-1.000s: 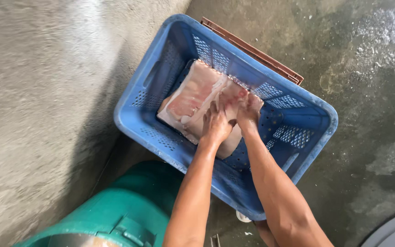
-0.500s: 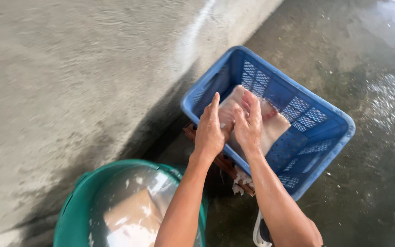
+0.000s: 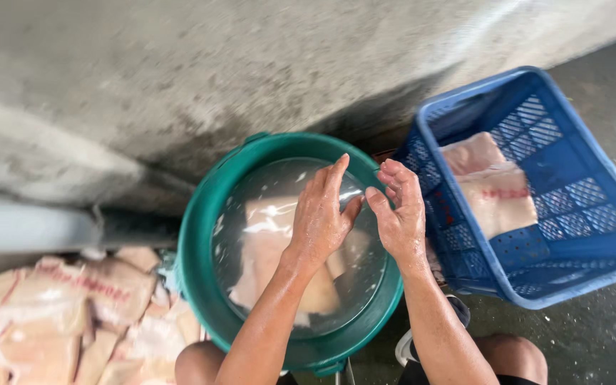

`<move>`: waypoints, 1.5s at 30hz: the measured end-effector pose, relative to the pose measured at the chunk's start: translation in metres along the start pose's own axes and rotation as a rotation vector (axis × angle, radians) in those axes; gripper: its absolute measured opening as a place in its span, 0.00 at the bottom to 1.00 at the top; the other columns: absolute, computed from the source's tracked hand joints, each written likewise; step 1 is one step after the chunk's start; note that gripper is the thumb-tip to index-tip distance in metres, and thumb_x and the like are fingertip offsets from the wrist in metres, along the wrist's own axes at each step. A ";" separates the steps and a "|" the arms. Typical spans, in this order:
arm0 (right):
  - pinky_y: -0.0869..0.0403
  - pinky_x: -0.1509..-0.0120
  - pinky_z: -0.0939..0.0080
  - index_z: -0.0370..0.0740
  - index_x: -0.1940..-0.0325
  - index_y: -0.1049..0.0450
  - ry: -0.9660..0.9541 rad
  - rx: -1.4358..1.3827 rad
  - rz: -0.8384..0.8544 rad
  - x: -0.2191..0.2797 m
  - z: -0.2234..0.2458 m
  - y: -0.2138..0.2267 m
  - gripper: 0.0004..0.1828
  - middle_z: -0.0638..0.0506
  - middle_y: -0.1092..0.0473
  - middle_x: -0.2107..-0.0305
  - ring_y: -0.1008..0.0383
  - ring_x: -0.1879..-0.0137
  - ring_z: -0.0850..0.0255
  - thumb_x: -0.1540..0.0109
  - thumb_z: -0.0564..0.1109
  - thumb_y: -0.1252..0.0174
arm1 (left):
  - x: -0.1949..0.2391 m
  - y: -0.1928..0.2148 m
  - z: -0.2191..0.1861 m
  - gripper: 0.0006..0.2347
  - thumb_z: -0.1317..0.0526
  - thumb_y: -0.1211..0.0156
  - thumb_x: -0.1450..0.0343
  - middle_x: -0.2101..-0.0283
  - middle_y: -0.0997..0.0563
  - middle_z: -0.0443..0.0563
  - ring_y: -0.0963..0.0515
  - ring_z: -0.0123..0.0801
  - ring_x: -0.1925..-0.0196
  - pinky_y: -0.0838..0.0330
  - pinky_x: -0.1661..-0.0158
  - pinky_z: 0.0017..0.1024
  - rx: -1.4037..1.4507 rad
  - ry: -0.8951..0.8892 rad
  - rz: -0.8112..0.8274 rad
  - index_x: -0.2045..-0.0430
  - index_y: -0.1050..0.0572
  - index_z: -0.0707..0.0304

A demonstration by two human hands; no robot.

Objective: The person repeatedly picks up flat, beige, semi-translucent sheets from a pile, washes them by hand in a green bucket of water, and places the wet sheets into a blue plastic basket. The process is repeated for multiple sheets.

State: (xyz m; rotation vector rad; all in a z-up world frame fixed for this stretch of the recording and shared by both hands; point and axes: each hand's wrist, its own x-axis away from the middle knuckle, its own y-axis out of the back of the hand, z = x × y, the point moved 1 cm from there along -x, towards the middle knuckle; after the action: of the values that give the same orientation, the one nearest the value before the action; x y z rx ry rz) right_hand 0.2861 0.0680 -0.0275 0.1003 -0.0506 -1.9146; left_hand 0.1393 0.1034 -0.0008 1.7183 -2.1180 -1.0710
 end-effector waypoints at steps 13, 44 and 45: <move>0.26 0.38 0.53 0.24 0.38 0.35 -0.387 0.760 0.479 0.017 -0.129 -0.108 0.36 0.30 0.24 0.51 0.23 0.44 0.46 0.40 0.54 0.35 | 0.148 -0.007 0.172 0.35 0.63 0.39 0.34 0.38 0.32 0.75 0.30 0.66 0.39 0.35 0.39 0.48 -0.040 0.521 0.051 0.30 0.46 0.73; 0.30 0.68 0.67 0.37 0.46 0.30 -0.461 -0.576 0.493 0.008 -0.142 -0.106 0.21 0.51 0.32 0.69 0.32 0.70 0.66 0.43 0.28 0.44 | 0.120 -0.029 0.257 0.39 0.34 0.45 0.29 0.33 0.37 0.70 0.41 0.55 0.30 0.48 0.35 0.40 0.389 0.853 0.006 0.36 0.37 0.73; 0.34 0.74 0.68 0.37 0.46 0.30 -0.438 -0.802 0.523 0.002 -0.143 -0.096 0.19 0.51 0.35 0.73 0.36 0.76 0.68 0.41 0.28 0.43 | 0.120 -0.030 0.253 0.37 0.36 0.42 0.31 0.40 0.30 0.71 0.33 0.55 0.37 0.41 0.40 0.42 0.456 0.970 0.045 0.42 0.31 0.77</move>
State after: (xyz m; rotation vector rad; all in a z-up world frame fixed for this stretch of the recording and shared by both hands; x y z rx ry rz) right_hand 0.2093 0.1004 -0.1785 -0.7960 0.3620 -1.2867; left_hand -0.0191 0.0927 -0.2333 1.7932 -1.7496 0.3062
